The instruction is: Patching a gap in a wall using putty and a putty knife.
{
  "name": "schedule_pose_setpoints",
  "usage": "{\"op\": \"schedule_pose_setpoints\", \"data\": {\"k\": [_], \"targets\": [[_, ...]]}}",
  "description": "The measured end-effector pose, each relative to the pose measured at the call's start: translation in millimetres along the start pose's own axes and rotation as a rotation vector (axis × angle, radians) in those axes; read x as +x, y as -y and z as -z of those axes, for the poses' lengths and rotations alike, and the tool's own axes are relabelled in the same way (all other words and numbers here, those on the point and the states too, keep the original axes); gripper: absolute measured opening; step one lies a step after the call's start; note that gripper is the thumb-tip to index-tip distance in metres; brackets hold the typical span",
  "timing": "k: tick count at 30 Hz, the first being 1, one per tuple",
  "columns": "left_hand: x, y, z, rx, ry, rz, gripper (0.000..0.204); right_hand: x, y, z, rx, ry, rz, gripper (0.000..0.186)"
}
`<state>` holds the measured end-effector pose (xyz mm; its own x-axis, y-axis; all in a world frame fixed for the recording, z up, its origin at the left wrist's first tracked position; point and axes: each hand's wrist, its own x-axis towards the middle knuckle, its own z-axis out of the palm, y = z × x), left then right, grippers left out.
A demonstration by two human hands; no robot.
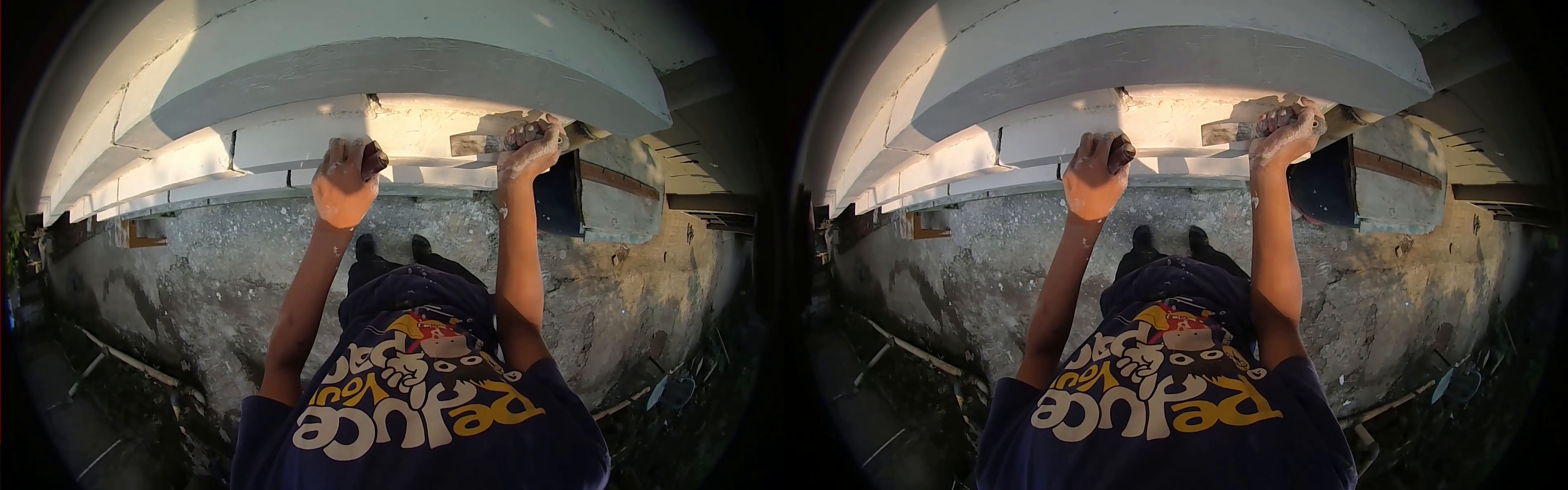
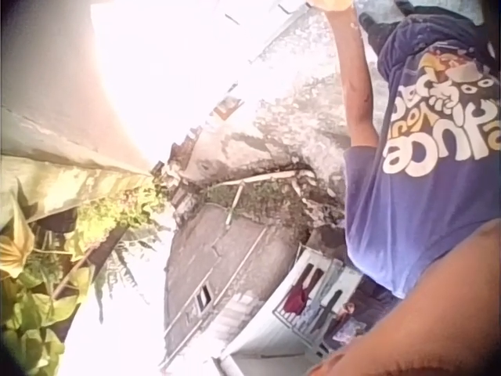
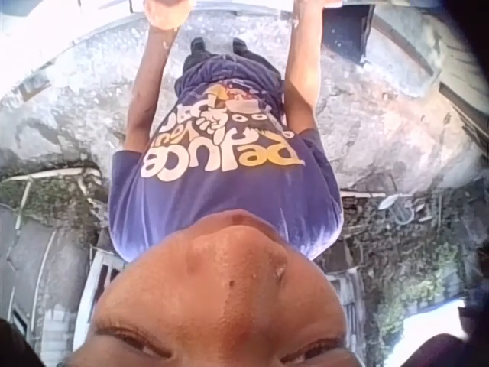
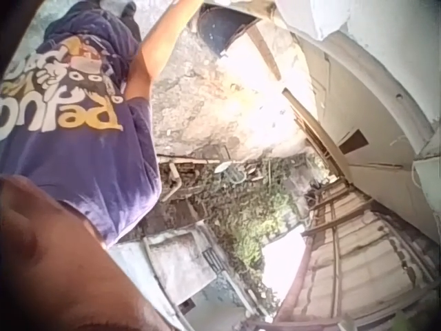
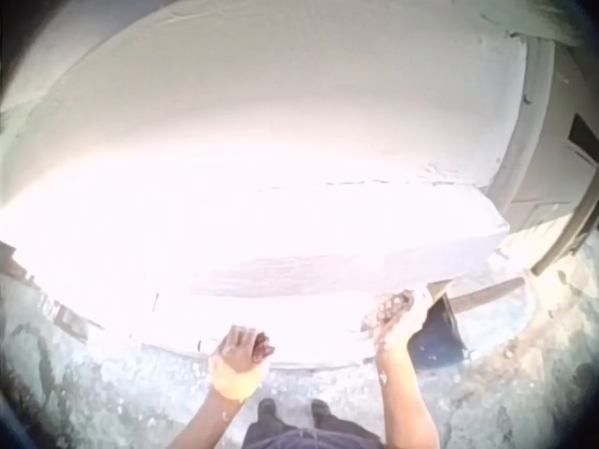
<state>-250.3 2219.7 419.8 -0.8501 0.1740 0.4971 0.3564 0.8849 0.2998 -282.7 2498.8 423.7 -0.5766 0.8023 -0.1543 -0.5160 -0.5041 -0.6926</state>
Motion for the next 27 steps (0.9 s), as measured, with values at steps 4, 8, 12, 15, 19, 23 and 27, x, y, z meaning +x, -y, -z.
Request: {"op": "schedule_pose_setpoints", "data": {"k": [4,8,12,15,19,23,27], "targets": [[-2.1,0.4,-3.1,-0.104,-0.039,-0.015,0.036,-8.6,-5.0,1.0,-0.014,-0.01,0.003,0.004],[-3.4,2.0,-4.9,-0.067,-0.065,-0.012,0.04,-50.8,-23.3,-28.2,-0.037,-0.02,0.03,0.002],[-9.4,16.2,-5.9,-0.088,-0.066,-0.072,0.043,-28.4,-15.1,-22.4,-0.121,0.088,0.014,0.006],[-13.8,24.0,-5.3,-0.122,-0.004,-0.037,0.046,-18.4,-9.1,-19.0,-0.059,0.036,0.067,0.004],[-12.5,33.6,0.4,-0.269,0.072,-0.065,0.046,-74.7,-56.8,-26.1,0.001,0.023,0.095,0.003],[-19.0,71.4,14.0,-0.419,0.133,-0.071,0.05,-91.0,-43.2,-54.2,-0.066,0.148,0.115,0.007],[-20.8,124.5,28.6,-0.365,0.086,-0.097,0.057,-72.4,-27.6,-50.0,-0.113,0.086,0.142,0.02]]}}
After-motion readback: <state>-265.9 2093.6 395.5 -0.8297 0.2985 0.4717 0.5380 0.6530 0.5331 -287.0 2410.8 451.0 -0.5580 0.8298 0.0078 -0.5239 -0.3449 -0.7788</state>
